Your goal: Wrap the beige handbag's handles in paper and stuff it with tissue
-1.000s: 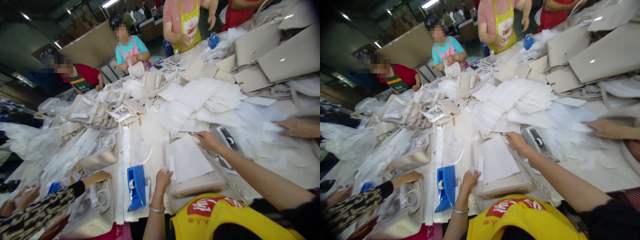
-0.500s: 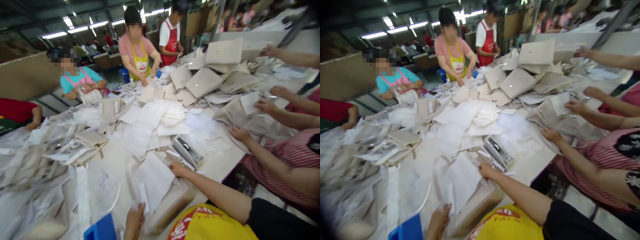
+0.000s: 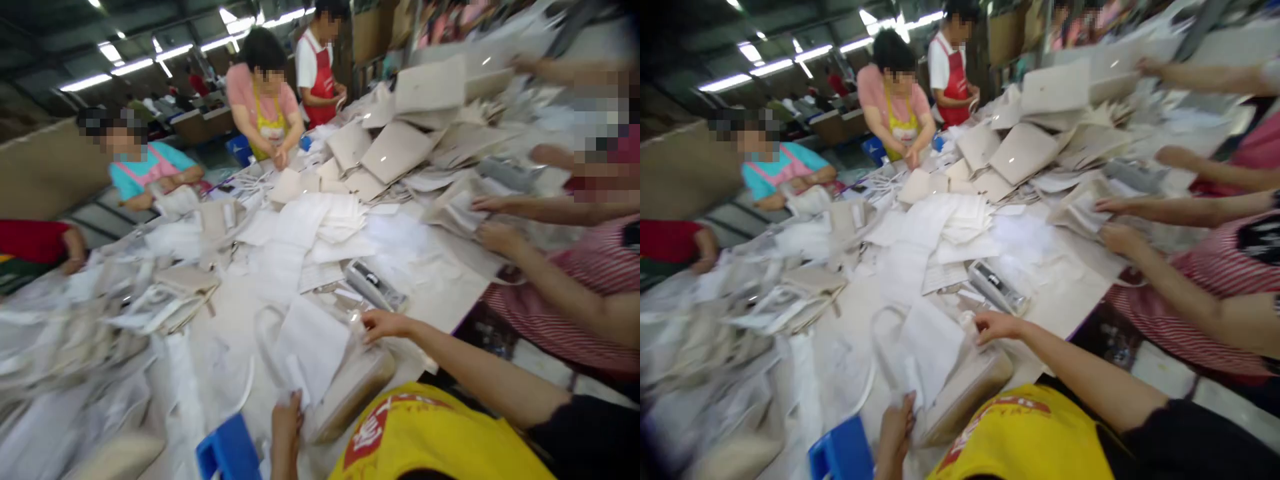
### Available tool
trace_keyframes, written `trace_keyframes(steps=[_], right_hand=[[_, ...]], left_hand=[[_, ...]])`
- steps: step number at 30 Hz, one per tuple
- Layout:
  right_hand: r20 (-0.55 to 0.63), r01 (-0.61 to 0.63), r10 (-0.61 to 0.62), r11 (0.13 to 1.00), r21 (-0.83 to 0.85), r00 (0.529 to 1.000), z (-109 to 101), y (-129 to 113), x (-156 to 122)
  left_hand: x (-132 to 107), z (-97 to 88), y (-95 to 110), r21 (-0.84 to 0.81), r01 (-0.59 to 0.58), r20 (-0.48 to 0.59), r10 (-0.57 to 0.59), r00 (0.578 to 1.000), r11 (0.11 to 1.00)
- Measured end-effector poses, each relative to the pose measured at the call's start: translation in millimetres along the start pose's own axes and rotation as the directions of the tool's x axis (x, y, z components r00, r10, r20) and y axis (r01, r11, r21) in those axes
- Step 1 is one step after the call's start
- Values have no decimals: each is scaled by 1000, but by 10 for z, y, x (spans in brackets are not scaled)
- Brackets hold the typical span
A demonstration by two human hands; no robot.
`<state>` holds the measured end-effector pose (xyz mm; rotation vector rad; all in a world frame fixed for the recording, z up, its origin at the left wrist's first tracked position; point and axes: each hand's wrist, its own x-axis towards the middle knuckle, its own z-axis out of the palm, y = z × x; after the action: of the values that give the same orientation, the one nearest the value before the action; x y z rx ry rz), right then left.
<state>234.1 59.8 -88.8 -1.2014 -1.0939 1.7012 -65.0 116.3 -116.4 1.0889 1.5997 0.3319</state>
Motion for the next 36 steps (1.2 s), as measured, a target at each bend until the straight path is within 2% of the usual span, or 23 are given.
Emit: trace_keyframes(steps=[3, 7, 11, 13, 15, 17, 19, 21, 23, 25, 31, 33, 36], right_hand=[[23, 0, 3, 988, -153, 1000, -28, 40, -179], [-66, 38, -61, 953, -302, 996, 122, -29, -245], [-35, 104, -135, 882, -460, 990, 325, -105, -82], [-75, 116, -196, 799, -590, 978, 364, -40, 35], [-161, 70, -246, 723, -687, 956, 348, 107, 145], [-276, -54, -201, 710, -702, 940, 288, 297, 241], [-390, -216, -59, 752, -623, 919, 207, 474, 325], [-440, -343, 89, 766, -543, 894, 137, 592, 404], [-437, -390, 150, 751, -534, 887, 99, 634, 477], [-439, -397, 143, 722, -567, 887, 97, 605, 526], [-494, -439, 112, 653, -618, 862, 169, 360, 396], [-512, -460, 101, 611, -645, 853, 169, 311, 316], [-517, -494, 121, 537, -684, 847, 178, 260, 206]], left_hand=[[13, -111, -105, -113, 29, -30, -33, 999, 993], [45, -76, -110, -77, 15, -71, -20, 997, 997], [-1, -71, -69, -33, -9, -64, 7, 998, 999], [-25, -92, -54, -55, -9, -46, 6, 999, 998], [-42, -113, -48, -103, 1, -39, -5, 999, 995], [-51, -126, -58, -137, -1, -66, -8, 998, 991], [-51, -125, -81, -126, -18, -139, 1, 990, 992], [-39, -113, -110, -93, -33, -236, 10, 972, 995], [-16, -100, -132, -77, -40, -311, 14, 950, 996], [5, -93, -137, -69, -35, -336, 10, 942, 997], [-2, -130, -82, 28, 30, -279, -21, 960, 999], [6, -150, -50, -71, 54, -212, -68, 975, 996], [-27, -170, 61, -26, 112, -94, -114, 989, 993]])
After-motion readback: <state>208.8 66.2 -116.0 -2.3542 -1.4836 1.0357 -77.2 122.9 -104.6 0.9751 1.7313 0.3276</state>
